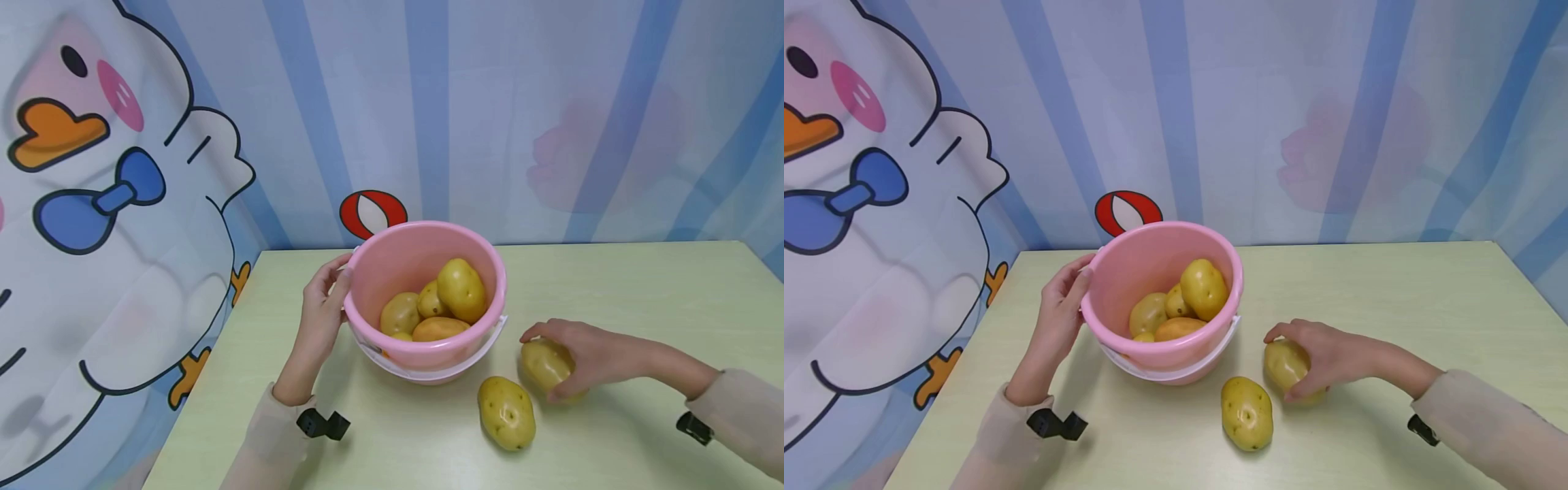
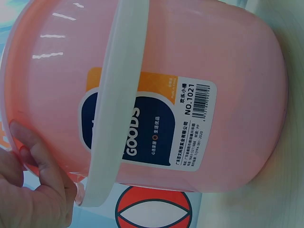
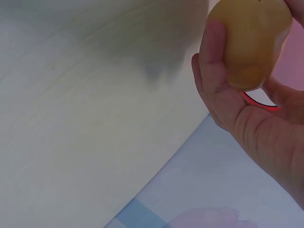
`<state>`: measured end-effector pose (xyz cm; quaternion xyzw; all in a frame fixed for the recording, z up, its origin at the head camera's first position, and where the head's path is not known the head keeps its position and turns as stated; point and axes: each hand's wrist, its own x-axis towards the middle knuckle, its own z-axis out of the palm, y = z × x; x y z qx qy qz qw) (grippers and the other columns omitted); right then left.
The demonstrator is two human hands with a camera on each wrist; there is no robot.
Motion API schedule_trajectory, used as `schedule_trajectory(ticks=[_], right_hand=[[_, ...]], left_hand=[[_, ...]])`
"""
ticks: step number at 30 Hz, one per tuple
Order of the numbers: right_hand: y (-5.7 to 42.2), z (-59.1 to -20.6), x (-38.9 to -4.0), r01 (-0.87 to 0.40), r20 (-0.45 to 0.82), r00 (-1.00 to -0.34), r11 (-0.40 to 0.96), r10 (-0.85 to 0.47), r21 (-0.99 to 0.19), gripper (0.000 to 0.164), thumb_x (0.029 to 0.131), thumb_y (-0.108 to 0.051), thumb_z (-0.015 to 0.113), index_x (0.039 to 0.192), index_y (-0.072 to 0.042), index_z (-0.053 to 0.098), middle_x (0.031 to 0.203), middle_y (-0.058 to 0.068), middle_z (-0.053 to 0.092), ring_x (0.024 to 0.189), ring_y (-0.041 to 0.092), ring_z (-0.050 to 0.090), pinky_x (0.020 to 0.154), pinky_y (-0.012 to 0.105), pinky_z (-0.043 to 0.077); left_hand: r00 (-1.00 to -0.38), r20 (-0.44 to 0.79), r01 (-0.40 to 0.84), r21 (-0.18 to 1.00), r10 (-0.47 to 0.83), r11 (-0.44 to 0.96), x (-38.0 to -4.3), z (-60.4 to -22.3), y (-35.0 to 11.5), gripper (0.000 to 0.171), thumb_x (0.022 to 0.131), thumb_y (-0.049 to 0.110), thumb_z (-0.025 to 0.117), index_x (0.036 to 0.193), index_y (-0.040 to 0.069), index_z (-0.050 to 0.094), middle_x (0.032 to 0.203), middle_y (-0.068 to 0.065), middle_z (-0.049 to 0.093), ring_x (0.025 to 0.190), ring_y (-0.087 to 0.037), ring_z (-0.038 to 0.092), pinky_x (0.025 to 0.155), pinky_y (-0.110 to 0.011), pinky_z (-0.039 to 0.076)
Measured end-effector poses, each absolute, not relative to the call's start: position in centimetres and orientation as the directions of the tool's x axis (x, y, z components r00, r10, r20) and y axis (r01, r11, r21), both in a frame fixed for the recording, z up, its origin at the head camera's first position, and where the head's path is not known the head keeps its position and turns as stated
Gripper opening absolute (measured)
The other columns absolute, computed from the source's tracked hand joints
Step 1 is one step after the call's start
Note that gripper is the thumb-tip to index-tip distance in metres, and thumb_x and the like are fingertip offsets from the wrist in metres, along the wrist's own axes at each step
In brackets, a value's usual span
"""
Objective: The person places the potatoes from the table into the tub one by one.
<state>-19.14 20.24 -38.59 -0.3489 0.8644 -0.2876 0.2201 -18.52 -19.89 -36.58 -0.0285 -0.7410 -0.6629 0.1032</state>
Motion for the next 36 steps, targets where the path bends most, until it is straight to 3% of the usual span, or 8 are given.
schedule_trajectory(ticks=[9,18,36], right_hand=[[20.6,-37.0,-19.3,-0.454,-0.192,-0.678,0.610,-0.709,-0.650,0.076,0.073,-0.040,0.087,0.134,-0.010,0.053,0.124,0.002,0.055,0.106,0.023,0.051,0.087,0.039,0.048],[21.2,-35.6,-19.6,-0.453,-0.182,-0.682,0.605,-0.708,-0.654,0.073,0.074,-0.036,0.087,0.133,-0.011,0.053,0.120,0.003,0.055,0.101,0.023,0.052,0.079,0.031,0.050],[22.2,-32.5,-20.2,-0.473,-0.166,-0.674,0.594,-0.720,-0.651,0.070,0.078,-0.032,0.086,0.135,-0.014,0.051,0.119,0.003,0.055,0.098,0.020,0.054,0.074,0.030,0.053]], left_hand=[[-0.976,0.196,0.184,0.975,-0.092,0.125,-18.4,-36.6,-19.9,0.042,0.103,0.037,0.056,0.139,0.016,0.055,0.115,-0.014,0.055,0.096,-0.037,0.060,0.065,-0.028,0.059],[-0.976,0.198,0.186,0.975,-0.093,0.124,-18.5,-36.6,-19.9,0.041,0.102,0.036,0.056,0.139,0.017,0.056,0.113,-0.014,0.055,0.096,-0.037,0.061,0.065,-0.029,0.060],[-0.978,0.185,0.174,0.978,-0.096,0.113,-18.4,-36.6,-19.9,0.042,0.102,0.037,0.057,0.139,0.017,0.055,0.116,-0.012,0.056,0.099,-0.035,0.061,0.069,-0.032,0.060]])
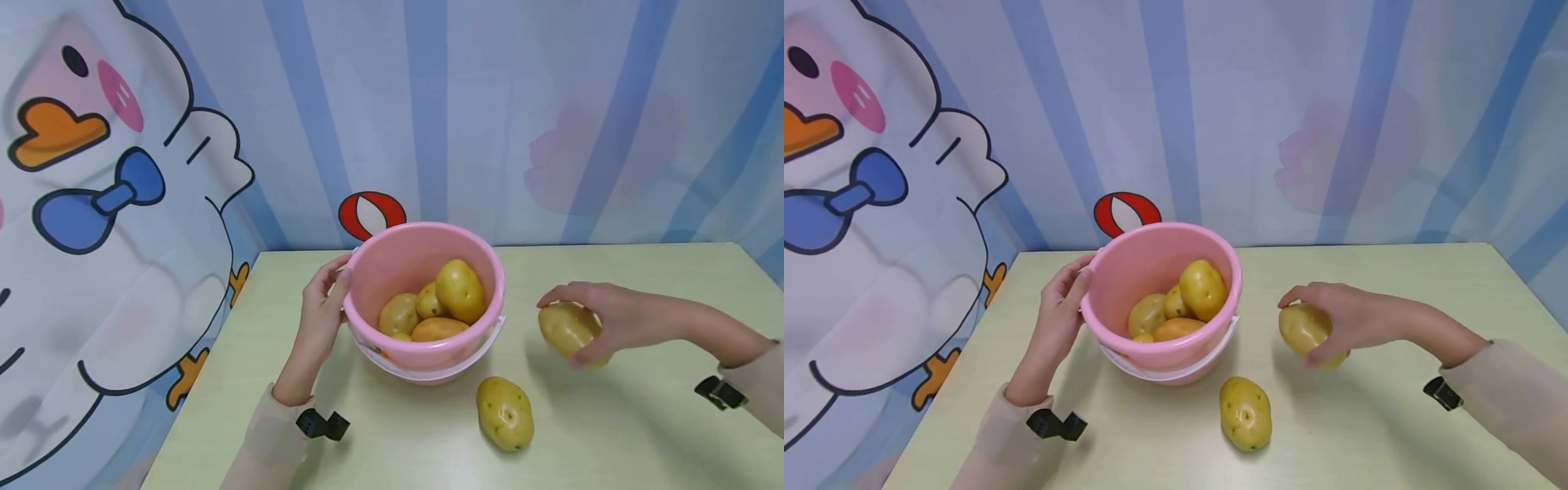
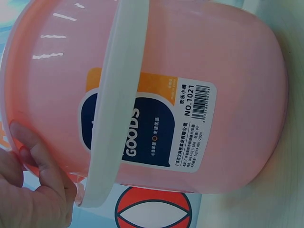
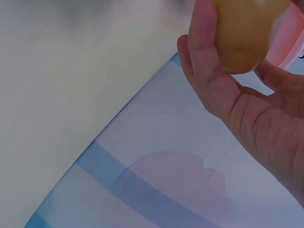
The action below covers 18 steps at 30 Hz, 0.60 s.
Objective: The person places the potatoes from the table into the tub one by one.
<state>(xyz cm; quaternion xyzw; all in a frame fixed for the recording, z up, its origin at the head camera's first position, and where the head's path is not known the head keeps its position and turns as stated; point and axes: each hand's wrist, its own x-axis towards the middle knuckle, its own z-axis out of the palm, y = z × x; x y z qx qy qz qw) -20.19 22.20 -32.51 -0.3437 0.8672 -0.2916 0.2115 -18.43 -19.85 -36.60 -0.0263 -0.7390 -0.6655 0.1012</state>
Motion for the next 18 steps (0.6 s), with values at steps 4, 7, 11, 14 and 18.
schedule_trajectory(ticks=[4,7,11,14,18], right_hand=[[22.1,-31.7,-20.3,-0.474,-0.163,-0.678,0.596,-0.717,-0.648,0.069,0.077,-0.031,0.086,0.135,-0.013,0.052,0.118,0.003,0.056,0.097,0.021,0.054,0.073,0.030,0.054],[21.9,-31.1,-20.5,-0.471,-0.172,-0.681,0.606,-0.712,-0.640,0.070,0.077,-0.031,0.086,0.135,-0.012,0.052,0.117,0.003,0.056,0.097,0.023,0.054,0.073,0.030,0.054],[21.8,-30.3,-20.7,-0.473,-0.189,-0.684,0.626,-0.704,-0.620,0.071,0.076,-0.032,0.086,0.135,-0.013,0.052,0.118,0.003,0.055,0.098,0.024,0.053,0.073,0.030,0.054],[21.8,-29.8,-20.8,-0.480,-0.190,-0.680,0.626,-0.708,-0.614,0.071,0.077,-0.032,0.086,0.135,-0.013,0.051,0.118,0.002,0.055,0.098,0.023,0.054,0.073,0.030,0.054],[21.7,-29.2,-21.0,-0.493,-0.181,-0.675,0.619,-0.716,-0.611,0.071,0.077,-0.032,0.086,0.136,-0.012,0.051,0.119,0.001,0.055,0.098,0.021,0.054,0.073,0.030,0.054]], left_hand=[[-0.979,0.181,0.170,0.979,-0.095,0.117,-18.4,-36.6,-19.8,0.042,0.102,0.037,0.057,0.139,0.018,0.055,0.118,-0.011,0.056,0.100,-0.034,0.061,0.071,-0.036,0.061],[-0.979,0.181,0.169,0.978,-0.097,0.122,-18.4,-36.5,-19.9,0.043,0.102,0.038,0.057,0.140,0.018,0.054,0.118,-0.011,0.056,0.101,-0.035,0.061,0.072,-0.038,0.061],[-0.978,0.183,0.171,0.978,-0.097,0.118,-18.4,-36.6,-19.9,0.043,0.102,0.038,0.057,0.139,0.017,0.055,0.118,-0.011,0.056,0.100,-0.036,0.060,0.071,-0.036,0.061],[-0.978,0.184,0.173,0.978,-0.097,0.112,-18.4,-36.6,-19.8,0.042,0.102,0.037,0.057,0.139,0.017,0.055,0.118,-0.011,0.056,0.098,-0.036,0.060,0.068,-0.032,0.060],[-0.978,0.183,0.172,0.979,-0.097,0.110,-18.5,-36.6,-19.8,0.042,0.102,0.037,0.058,0.139,0.017,0.055,0.119,-0.011,0.056,0.099,-0.034,0.061,0.067,-0.029,0.060]])
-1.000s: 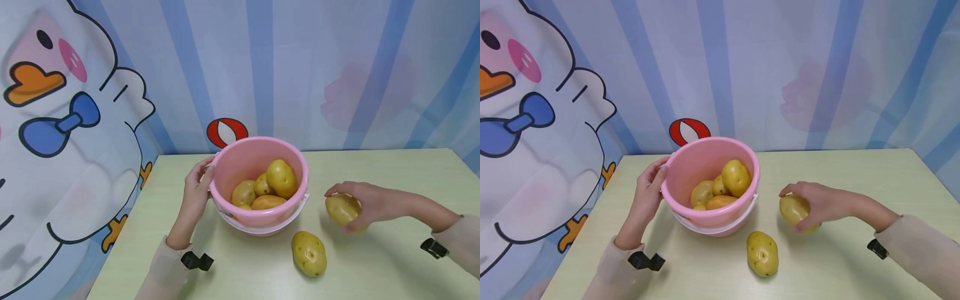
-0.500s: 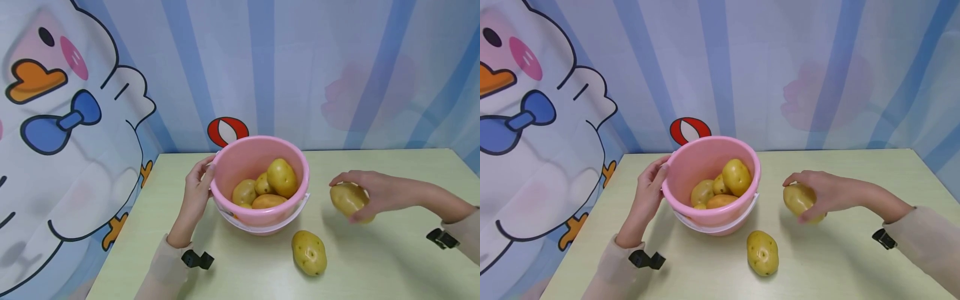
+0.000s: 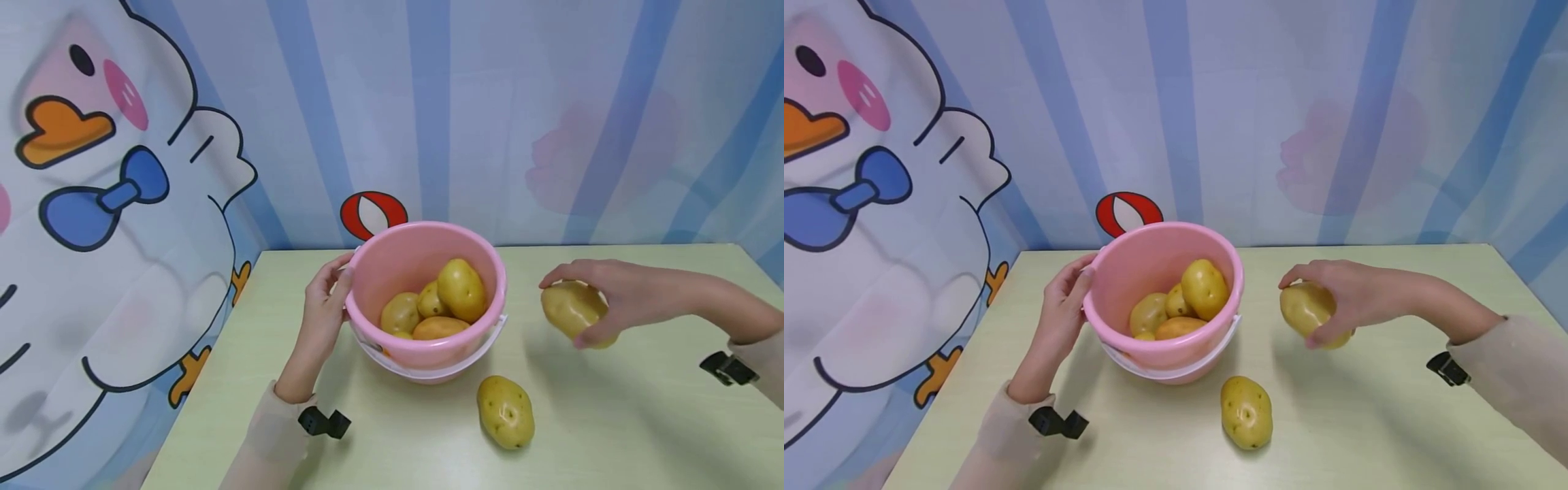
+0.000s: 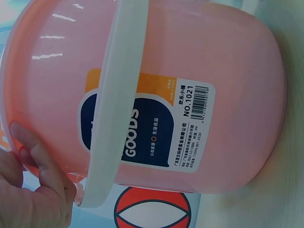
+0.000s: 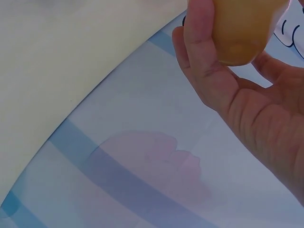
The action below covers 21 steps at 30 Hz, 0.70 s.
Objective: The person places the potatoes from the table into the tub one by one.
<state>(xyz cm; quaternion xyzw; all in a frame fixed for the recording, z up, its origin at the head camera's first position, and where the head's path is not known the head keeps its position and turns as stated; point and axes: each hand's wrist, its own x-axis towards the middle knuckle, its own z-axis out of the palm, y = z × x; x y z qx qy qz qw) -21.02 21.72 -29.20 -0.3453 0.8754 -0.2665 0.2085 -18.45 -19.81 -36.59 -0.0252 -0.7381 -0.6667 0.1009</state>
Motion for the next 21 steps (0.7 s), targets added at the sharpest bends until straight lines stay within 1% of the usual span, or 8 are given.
schedule_trajectory(ticks=[10,13,18,21], right_hand=[[21.4,-27.7,-21.4,-0.506,-0.176,-0.673,0.621,-0.718,-0.599,0.072,0.078,-0.032,0.086,0.137,-0.012,0.050,0.119,0.003,0.056,0.099,0.024,0.055,0.072,0.030,0.056],[21.3,-27.1,-21.6,-0.513,-0.176,-0.672,0.624,-0.719,-0.589,0.074,0.078,-0.033,0.086,0.138,-0.011,0.048,0.119,0.003,0.056,0.099,0.024,0.055,0.072,0.031,0.055],[20.9,-26.4,-21.7,-0.536,-0.169,-0.652,0.607,-0.739,-0.586,0.074,0.080,-0.033,0.084,0.140,-0.009,0.047,0.119,0.002,0.056,0.098,0.022,0.056,0.074,0.030,0.055],[20.6,-26.0,-21.8,-0.563,-0.157,-0.644,0.603,-0.749,-0.566,0.072,0.080,-0.034,0.084,0.138,-0.011,0.048,0.117,0.001,0.057,0.096,0.020,0.057,0.073,0.030,0.055]], left_hand=[[-0.979,0.181,0.170,0.979,-0.096,0.108,-18.5,-36.6,-19.8,0.043,0.102,0.037,0.057,0.139,0.016,0.055,0.117,-0.012,0.056,0.100,-0.035,0.061,0.066,-0.028,0.059],[-0.979,0.178,0.166,0.980,-0.100,0.112,-18.5,-36.6,-19.8,0.043,0.102,0.038,0.057,0.139,0.017,0.055,0.118,-0.011,0.056,0.102,-0.036,0.060,0.068,-0.029,0.060],[-0.979,0.175,0.163,0.979,-0.101,0.118,-18.5,-36.6,-19.8,0.043,0.102,0.038,0.058,0.139,0.017,0.055,0.119,-0.011,0.056,0.104,-0.039,0.060,0.072,-0.036,0.061],[-0.980,0.174,0.162,0.980,-0.101,0.117,-18.5,-36.6,-19.8,0.044,0.102,0.038,0.058,0.140,0.017,0.054,0.119,-0.011,0.056,0.104,-0.039,0.059,0.072,-0.037,0.061]])
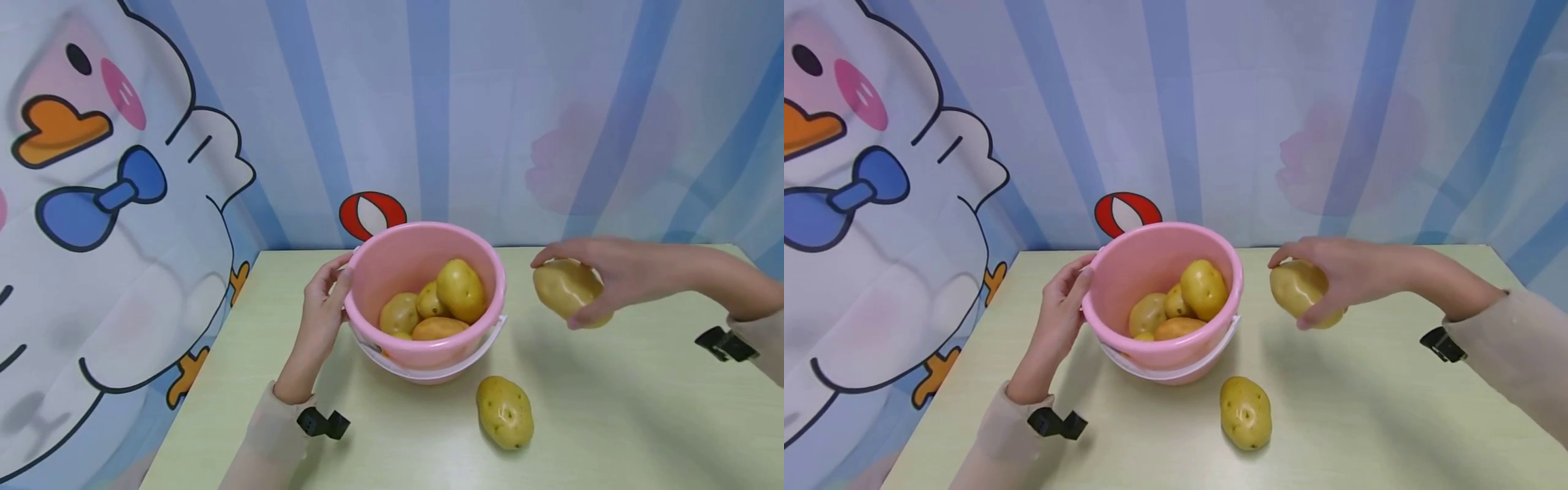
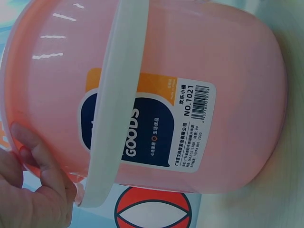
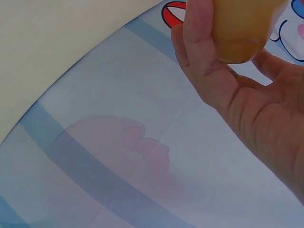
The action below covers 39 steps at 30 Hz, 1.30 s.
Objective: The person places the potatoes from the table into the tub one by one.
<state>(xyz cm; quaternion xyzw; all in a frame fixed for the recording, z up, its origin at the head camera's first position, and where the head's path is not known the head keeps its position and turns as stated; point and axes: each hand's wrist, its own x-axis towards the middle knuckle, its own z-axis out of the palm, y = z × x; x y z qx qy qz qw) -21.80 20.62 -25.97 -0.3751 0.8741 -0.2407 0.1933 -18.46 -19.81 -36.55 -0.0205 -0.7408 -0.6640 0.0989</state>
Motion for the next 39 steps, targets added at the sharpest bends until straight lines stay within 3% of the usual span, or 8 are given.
schedule_trajectory(ticks=[14,22,30,39], right_hand=[[18.5,-23.1,-22.2,-0.612,-0.180,-0.601,0.593,-0.779,-0.523,0.072,0.080,-0.035,0.084,0.139,-0.013,0.049,0.120,0.001,0.055,0.099,0.019,0.056,0.078,0.033,0.054],[17.0,-21.5,-22.6,-0.648,-0.154,-0.580,0.567,-0.800,-0.508,0.072,0.079,-0.032,0.084,0.140,-0.014,0.049,0.121,-0.002,0.055,0.101,0.019,0.053,0.083,0.038,0.052],[15.2,-20.6,-23.1,-0.653,-0.146,-0.568,0.552,-0.810,-0.519,0.069,0.080,-0.029,0.084,0.139,-0.015,0.050,0.120,-0.001,0.056,0.100,0.019,0.055,0.081,0.036,0.054],[12.5,-19.4,-23.4,-0.681,-0.143,-0.544,0.535,-0.827,-0.500,0.069,0.079,-0.031,0.084,0.138,-0.019,0.051,0.123,-0.003,0.057,0.103,0.018,0.054,0.089,0.039,0.050]], left_hand=[[-0.979,0.175,0.163,0.979,-0.100,0.120,-18.4,-36.7,-19.9,0.044,0.102,0.038,0.057,0.140,0.016,0.055,0.117,-0.013,0.055,0.098,-0.035,0.059,0.067,-0.027,0.059],[-0.979,0.179,0.167,0.979,-0.097,0.120,-18.4,-36.6,-19.9,0.043,0.102,0.038,0.057,0.139,0.017,0.055,0.116,-0.012,0.056,0.099,-0.032,0.061,0.072,-0.038,0.061],[-0.979,0.180,0.169,0.979,-0.095,0.114,-18.6,-36.7,-19.9,0.043,0.102,0.037,0.057,0.140,0.017,0.055,0.118,-0.012,0.056,0.098,-0.033,0.061,0.071,-0.036,0.061],[-0.979,0.182,0.172,0.980,-0.092,0.103,-18.5,-36.5,-19.8,0.042,0.102,0.036,0.057,0.139,0.017,0.055,0.119,-0.011,0.056,0.101,-0.035,0.061,0.073,-0.040,0.061]])
